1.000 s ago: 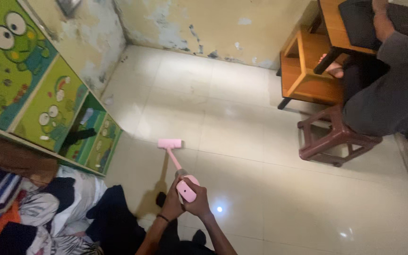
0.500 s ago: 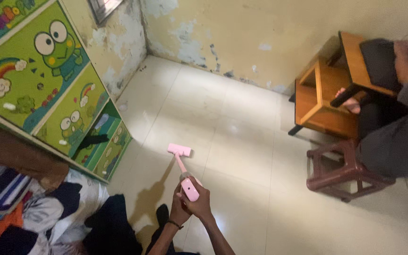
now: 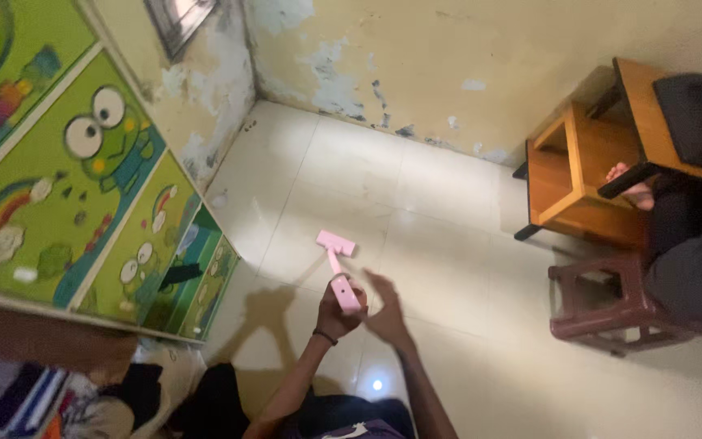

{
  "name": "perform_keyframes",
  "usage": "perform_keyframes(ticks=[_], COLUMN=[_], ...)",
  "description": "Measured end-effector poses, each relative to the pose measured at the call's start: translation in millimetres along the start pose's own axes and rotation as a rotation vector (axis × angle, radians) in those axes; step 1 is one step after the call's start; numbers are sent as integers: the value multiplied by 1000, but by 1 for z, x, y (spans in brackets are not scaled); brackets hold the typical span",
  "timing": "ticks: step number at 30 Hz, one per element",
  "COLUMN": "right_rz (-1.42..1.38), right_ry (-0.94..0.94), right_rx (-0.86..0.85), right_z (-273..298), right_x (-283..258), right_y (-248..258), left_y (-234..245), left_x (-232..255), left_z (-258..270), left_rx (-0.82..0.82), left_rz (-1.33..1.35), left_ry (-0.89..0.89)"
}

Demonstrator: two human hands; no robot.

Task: The person uses a small hand-held vacuum cleaner to clean the floor surfaces across several different rooms, moving objects aside and reaching into corners.

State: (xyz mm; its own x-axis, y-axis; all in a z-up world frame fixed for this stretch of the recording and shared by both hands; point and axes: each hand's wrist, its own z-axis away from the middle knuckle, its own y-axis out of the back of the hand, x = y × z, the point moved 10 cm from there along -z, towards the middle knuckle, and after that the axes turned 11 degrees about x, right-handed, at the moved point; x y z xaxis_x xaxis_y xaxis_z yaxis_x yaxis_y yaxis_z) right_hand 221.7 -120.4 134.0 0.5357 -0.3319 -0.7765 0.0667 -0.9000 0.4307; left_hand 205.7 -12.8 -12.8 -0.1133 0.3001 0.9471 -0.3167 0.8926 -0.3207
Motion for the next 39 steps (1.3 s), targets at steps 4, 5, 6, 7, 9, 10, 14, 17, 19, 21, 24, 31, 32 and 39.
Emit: perform_keyframes(ticks=[4,5,6,7,9,10,14,17,19,21,24,31,32,39], right_rz=[33,69,103,137,161,170,129,141,117,108,25,-194,-295,-518], right_ry=[-244,-327,-410,-493,-585,-625,-704,-732,-793,-632,-420,-112,-165,-283], right_rx=[205,218,230,240,241,243,280,278,220,148,44,209,248,334], right_z=[-17,-22,-26,-28,-27,-27,-45,-88,-124,-179,-249,-355,-363,-406], right_x=[70,88,107,128,162,181,266,316,334,325,293,263,276,371], right_y=[46,58,70,79,96,105,130,143,142,144,142,103,102,91], left_y=[1,-4,-10,-13,-26,-34,-70,-102,-124,-148,-193,-239,-244,-255], left_x=[43,66,65,60,59,65,63,50,43,38,17,-7,-9,49], left_z=[-41,-45,-60,-75,-103,-115,-169,-220,-252,-287,-340,-416,-425,-450], left_rx=[20,100,103,108,107,102,85,58,91,95,14,-31,-34,-197], left_rz=[-73,-415,-389,-364,-441,-541,-692,-796,-803,-876,-1056,-1051,-1052,-759], left_ry=[-251,-484,-404,-323,-305,-369,-447,-323,-222,-244,-427,-355,-319,-595])
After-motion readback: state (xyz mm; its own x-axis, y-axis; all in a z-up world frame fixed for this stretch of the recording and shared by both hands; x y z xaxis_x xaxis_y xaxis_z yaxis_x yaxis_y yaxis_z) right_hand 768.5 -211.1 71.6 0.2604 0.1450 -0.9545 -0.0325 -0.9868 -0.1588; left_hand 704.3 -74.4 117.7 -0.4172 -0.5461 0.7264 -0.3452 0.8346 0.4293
